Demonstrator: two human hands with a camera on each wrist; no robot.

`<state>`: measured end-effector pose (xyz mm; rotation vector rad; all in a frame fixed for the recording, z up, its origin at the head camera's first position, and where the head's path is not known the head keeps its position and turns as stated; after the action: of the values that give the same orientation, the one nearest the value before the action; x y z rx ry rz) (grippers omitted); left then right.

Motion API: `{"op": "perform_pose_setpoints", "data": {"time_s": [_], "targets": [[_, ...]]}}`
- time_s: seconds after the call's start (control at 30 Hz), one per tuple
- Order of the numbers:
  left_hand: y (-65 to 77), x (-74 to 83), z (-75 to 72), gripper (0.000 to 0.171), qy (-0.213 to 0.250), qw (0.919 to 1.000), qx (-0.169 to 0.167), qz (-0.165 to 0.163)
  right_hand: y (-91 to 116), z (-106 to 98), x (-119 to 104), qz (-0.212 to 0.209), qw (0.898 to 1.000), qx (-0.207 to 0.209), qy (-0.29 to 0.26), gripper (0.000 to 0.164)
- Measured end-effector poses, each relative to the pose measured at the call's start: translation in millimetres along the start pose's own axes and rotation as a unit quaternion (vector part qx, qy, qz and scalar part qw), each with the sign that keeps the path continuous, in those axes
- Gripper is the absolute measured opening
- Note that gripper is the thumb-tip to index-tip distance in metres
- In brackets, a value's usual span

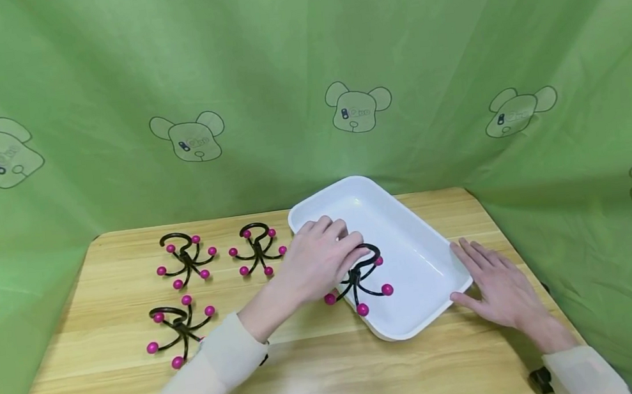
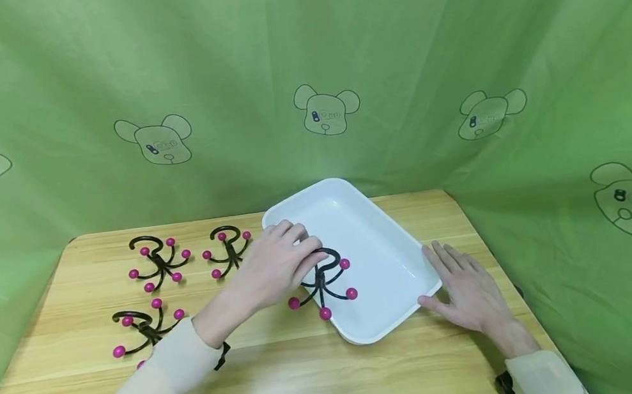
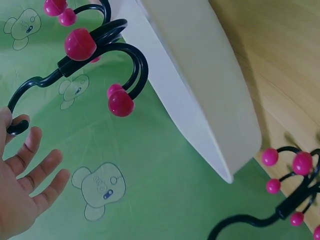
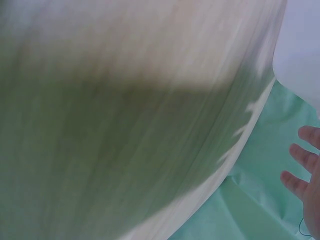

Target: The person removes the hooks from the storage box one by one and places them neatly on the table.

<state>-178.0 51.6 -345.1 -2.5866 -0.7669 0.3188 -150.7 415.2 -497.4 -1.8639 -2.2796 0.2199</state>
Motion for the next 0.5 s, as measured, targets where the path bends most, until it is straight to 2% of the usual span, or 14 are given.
{"op": "perform_pose_setpoints", "data": {"time_s": [0.33,0.5], "targets": [[31.0,-13.4,-10.3,0.023,-0.007,0.9991,0.042,-0.006,-0.6,1.3,0.8,-0.001,1.0,0.0,-0.001,0.109],[48.9,-20.5,-12.5,0.019,-0.003,0.9989,0.045,-0.01,-0.5,1.5,0.4,-0.002,1.0,-0.001,-0.004,0.109]]}}
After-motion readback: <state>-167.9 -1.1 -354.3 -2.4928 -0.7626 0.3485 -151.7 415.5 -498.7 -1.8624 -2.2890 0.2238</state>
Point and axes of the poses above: each hand's wrist, its own y-axis away from the middle knuckle, its own z-axis out of the palm, x = y × z, the point moved 5 cm from there along -y, towards the middle knuckle, and after that the axes turned 7 degrees about z, right-handed, at the moved point
